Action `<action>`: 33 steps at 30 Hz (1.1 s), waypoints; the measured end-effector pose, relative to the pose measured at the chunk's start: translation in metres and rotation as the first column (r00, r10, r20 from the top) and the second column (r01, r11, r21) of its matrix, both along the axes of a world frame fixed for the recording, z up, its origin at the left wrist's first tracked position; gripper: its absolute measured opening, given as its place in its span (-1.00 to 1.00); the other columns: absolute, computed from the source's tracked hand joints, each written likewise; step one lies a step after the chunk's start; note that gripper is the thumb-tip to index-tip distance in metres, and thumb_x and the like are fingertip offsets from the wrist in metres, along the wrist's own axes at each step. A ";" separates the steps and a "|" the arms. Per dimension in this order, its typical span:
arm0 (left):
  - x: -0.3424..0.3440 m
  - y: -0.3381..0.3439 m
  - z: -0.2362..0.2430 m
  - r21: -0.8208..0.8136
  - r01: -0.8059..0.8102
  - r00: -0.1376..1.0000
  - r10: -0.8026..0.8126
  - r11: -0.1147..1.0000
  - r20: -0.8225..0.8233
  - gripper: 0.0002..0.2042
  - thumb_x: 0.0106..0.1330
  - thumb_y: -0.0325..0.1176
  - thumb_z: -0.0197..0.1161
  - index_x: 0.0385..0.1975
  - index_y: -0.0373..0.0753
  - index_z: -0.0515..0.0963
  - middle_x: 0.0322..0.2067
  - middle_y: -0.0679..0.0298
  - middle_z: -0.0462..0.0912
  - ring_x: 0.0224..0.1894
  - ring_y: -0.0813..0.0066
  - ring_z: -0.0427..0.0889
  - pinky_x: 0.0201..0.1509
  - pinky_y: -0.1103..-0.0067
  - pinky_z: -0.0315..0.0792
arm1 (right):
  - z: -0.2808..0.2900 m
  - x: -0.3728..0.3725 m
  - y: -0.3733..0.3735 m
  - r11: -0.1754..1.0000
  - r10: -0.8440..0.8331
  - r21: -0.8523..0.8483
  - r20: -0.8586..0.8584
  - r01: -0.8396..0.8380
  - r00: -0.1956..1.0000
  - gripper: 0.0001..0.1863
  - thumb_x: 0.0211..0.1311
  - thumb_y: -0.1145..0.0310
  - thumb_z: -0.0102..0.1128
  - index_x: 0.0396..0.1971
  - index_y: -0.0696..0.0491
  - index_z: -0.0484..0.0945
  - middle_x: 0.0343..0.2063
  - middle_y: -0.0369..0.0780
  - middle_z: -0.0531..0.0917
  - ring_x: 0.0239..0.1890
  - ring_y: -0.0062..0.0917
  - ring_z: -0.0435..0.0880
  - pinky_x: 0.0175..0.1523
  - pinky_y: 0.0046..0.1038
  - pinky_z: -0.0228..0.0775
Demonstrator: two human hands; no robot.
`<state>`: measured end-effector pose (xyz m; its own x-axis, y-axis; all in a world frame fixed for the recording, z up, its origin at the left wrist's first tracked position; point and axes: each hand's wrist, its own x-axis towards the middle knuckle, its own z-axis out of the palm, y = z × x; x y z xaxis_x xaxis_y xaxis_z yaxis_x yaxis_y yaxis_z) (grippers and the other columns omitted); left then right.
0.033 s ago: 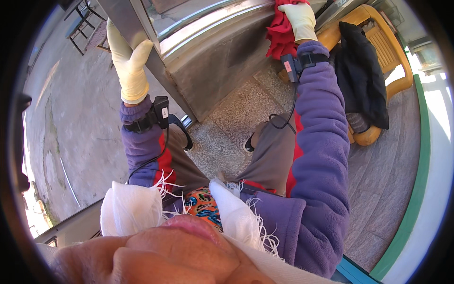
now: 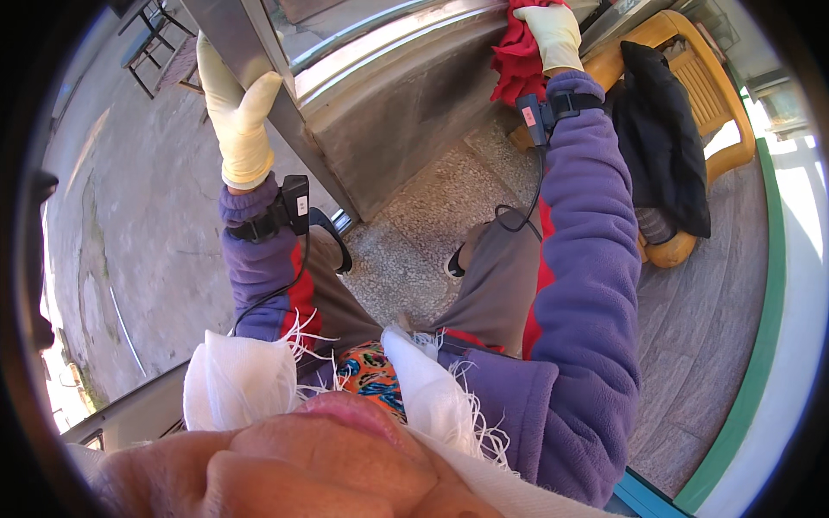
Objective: The person wipes a light blue metal gate and a nearby glass door frame using a red cloth. They repeatedly rub the gate's bars and the door frame while kneeling, then stand to continue wiping the frame.
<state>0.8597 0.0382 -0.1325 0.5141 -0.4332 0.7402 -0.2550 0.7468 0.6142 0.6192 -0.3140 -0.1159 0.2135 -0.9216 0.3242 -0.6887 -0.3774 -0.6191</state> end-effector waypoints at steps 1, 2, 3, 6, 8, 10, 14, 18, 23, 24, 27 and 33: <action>-0.003 -0.003 -0.001 0.016 -0.029 1.000 0.029 0.999 0.011 0.06 -0.05 -0.31 0.41 0.48 -0.37 -0.08 0.38 0.12 0.20 0.42 0.33 0.18 0.46 0.47 0.05 | -0.002 0.001 -0.011 0.999 -0.027 -0.037 -0.058 0.025 0.998 -0.42 -0.16 0.05 0.48 -0.17 0.17 0.70 -0.26 -0.05 0.76 -0.19 -0.30 0.75 -0.04 -0.40 0.52; -0.007 -0.005 -0.002 -0.008 -0.090 0.996 0.090 0.996 -0.001 -0.03 0.01 -0.32 0.39 0.45 -0.38 -0.01 0.34 0.12 0.26 0.37 0.34 0.23 0.43 0.47 0.10 | -0.003 0.003 -0.015 0.996 -0.059 -0.075 -0.115 0.051 0.992 -0.42 -0.16 0.04 0.47 -0.17 0.16 0.70 -0.26 -0.04 0.76 -0.19 -0.29 0.75 -0.04 -0.39 0.52; -0.010 -0.006 -0.002 -0.032 -0.147 0.989 0.147 0.989 -0.015 -0.11 0.07 -0.32 0.36 0.43 -0.39 0.06 0.30 0.12 0.32 0.33 0.35 0.29 0.40 0.48 0.14 | -0.005 0.006 -0.010 0.990 -0.097 -0.115 -0.170 0.078 0.981 -0.41 -0.16 0.03 0.46 -0.17 0.16 0.70 -0.25 -0.03 0.76 -0.20 -0.29 0.75 -0.04 -0.38 0.52; -0.006 0.000 0.000 -0.008 -0.080 0.996 0.080 0.997 -0.027 -0.19 0.12 -0.37 0.39 0.41 -0.28 0.18 0.24 0.25 0.42 0.26 0.39 0.37 0.35 0.47 0.22 | -0.015 0.017 0.047 0.974 0.010 -0.223 -0.169 -0.048 0.986 -0.40 -0.17 0.06 0.47 -0.12 0.14 0.67 -0.27 -0.05 0.75 -0.16 -0.27 0.74 -0.01 -0.35 0.52; -0.003 0.003 0.001 0.021 0.004 1.000 -0.004 1.000 -0.031 -0.17 0.09 -0.44 0.42 0.42 -0.22 0.17 0.19 0.30 0.44 0.20 0.43 0.40 0.29 0.50 0.27 | -0.024 0.026 0.105 0.920 0.278 -0.296 0.034 -0.256 0.960 -0.36 -0.15 0.14 0.49 0.00 0.10 0.60 -0.20 -0.07 0.73 -0.11 -0.23 0.72 0.01 -0.35 0.52; -0.001 0.006 0.000 0.029 0.055 0.998 -0.054 0.998 -0.033 -0.11 0.04 -0.53 0.41 0.44 -0.22 0.10 0.12 0.29 0.44 0.09 0.47 0.43 0.19 0.55 0.35 | -0.037 0.042 0.168 0.774 0.406 -0.569 0.107 -0.279 0.908 -0.44 -0.16 0.25 0.40 -0.01 0.01 0.62 -0.07 -0.18 0.67 -0.10 -0.22 0.65 0.04 -0.28 0.51; -0.004 0.007 0.001 0.055 0.009 0.999 -0.006 0.998 -0.050 -0.13 0.05 -0.50 0.40 0.43 -0.23 0.13 0.15 0.30 0.41 0.15 0.46 0.37 0.24 0.54 0.28 | -0.032 0.053 0.232 0.493 0.524 -0.707 -0.224 -0.507 0.822 -0.43 -0.14 0.28 0.39 0.01 0.02 0.58 -0.03 -0.20 0.63 -0.11 -0.25 0.62 0.01 -0.28 0.48; -0.003 0.006 0.001 0.086 0.014 0.998 -0.009 0.996 -0.055 -0.16 0.05 -0.47 0.39 0.41 -0.24 0.15 0.14 0.31 0.40 0.14 0.46 0.36 0.26 0.55 0.24 | -0.031 0.044 0.204 0.468 0.536 -0.750 -0.180 -0.467 0.825 -0.46 -0.10 0.29 0.37 0.01 0.01 0.59 -0.05 -0.19 0.64 -0.13 -0.26 0.63 -0.01 -0.29 0.49; 0.004 0.001 -0.006 0.043 0.022 0.999 -0.021 0.999 -0.031 -0.16 0.03 -0.44 0.39 0.40 -0.25 0.16 0.14 0.31 0.40 0.14 0.46 0.35 0.26 0.54 0.25 | -0.043 0.013 0.074 0.883 0.277 -0.430 0.160 -0.185 0.947 -0.36 -0.13 0.21 0.50 0.05 0.06 0.58 -0.02 -0.09 0.69 0.04 -0.26 0.67 0.14 -0.39 0.48; 0.004 0.001 -0.007 0.051 0.019 0.999 -0.018 0.999 -0.037 -0.15 0.02 -0.43 0.40 0.40 -0.26 0.16 0.14 0.31 0.40 0.14 0.46 0.35 0.26 0.53 0.25 | -0.047 0.010 0.047 0.956 0.192 -0.277 0.341 -0.097 0.920 -0.39 -0.11 0.40 0.44 0.08 0.10 0.55 -0.10 -0.18 0.72 0.04 -0.38 0.66 0.19 -0.44 0.44; 0.006 0.002 -0.010 0.055 -0.023 1.000 0.023 0.998 0.001 -0.22 0.12 -0.34 0.40 0.38 -0.19 0.20 0.02 0.13 0.54 -0.05 0.37 0.53 0.01 0.49 0.45 | -0.030 -0.017 -0.040 0.981 -0.172 -0.105 -0.055 0.165 0.984 -0.38 -0.16 0.15 0.49 -0.02 0.09 0.62 -0.11 -0.04 0.72 -0.01 -0.21 0.69 0.11 -0.35 0.49; 0.008 0.002 -0.014 0.057 -0.037 0.999 0.038 0.998 -0.009 -0.29 0.14 -0.32 0.42 0.33 -0.12 0.26 -0.03 0.02 0.61 -0.14 0.29 0.65 -0.09 0.46 0.58 | -0.030 -0.044 -0.117 0.865 -0.314 -0.353 0.176 0.358 0.933 -0.59 0.01 0.22 0.28 -0.10 0.02 0.67 -0.14 0.01 0.72 0.00 -0.06 0.67 0.11 -0.24 0.48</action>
<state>0.8680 0.0397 -0.1460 0.5382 -0.4544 0.7099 -0.2760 0.7008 0.6578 0.5747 -0.4309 -0.1455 -0.1436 -0.7366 0.6609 -0.7521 -0.3529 -0.5566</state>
